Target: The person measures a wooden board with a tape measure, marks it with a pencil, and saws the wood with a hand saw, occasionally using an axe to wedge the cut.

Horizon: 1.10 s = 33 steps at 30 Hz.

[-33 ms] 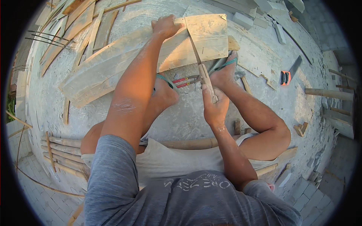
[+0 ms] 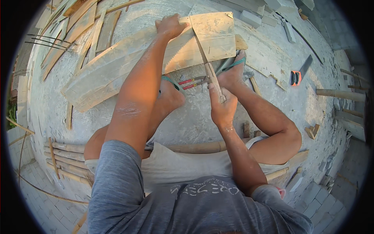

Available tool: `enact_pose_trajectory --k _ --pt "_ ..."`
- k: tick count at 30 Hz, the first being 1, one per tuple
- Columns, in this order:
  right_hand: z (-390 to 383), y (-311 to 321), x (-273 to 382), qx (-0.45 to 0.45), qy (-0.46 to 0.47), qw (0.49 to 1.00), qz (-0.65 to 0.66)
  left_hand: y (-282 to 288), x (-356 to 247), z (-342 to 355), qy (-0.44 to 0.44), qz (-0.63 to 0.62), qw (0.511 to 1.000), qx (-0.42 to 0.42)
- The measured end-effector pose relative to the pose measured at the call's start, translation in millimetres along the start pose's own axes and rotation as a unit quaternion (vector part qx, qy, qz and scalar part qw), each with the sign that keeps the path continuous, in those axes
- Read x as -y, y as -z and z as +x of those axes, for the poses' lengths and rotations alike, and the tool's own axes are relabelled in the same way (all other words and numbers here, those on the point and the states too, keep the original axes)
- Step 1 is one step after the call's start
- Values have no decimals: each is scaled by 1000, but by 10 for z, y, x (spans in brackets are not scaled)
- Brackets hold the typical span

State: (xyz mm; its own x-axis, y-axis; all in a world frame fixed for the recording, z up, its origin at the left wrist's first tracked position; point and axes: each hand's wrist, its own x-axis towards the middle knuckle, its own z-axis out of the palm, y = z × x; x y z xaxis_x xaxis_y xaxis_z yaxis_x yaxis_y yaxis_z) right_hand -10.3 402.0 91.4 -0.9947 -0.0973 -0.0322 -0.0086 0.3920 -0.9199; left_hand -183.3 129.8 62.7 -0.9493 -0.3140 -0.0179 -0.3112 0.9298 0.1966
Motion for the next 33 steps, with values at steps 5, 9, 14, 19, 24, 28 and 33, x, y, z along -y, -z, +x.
enact_pose_trajectory --k 5,9,14,19,24,28,33 --pt "748 -290 -45 -69 57 996 -24 -99 -157 109 -14 -11 1000 20" --pt "-28 86 -56 5 14 1000 -4 -94 57 68 -8 -11 1000 11" --pt "288 31 -136 -13 -1 1000 -17 -124 -160 47 -27 -30 998 39" --pt "476 -261 -11 -27 53 998 -7 -231 206 160 -15 -40 999 5" --pt "-281 239 -108 -21 1 999 27 87 -50 175 13 -30 998 62" --pt "826 -332 -115 -68 48 995 -54 -69 -113 167 7 -30 997 65" --pt "-102 162 -21 20 -13 1000 -9 52 89 109 24 -24 997 71"
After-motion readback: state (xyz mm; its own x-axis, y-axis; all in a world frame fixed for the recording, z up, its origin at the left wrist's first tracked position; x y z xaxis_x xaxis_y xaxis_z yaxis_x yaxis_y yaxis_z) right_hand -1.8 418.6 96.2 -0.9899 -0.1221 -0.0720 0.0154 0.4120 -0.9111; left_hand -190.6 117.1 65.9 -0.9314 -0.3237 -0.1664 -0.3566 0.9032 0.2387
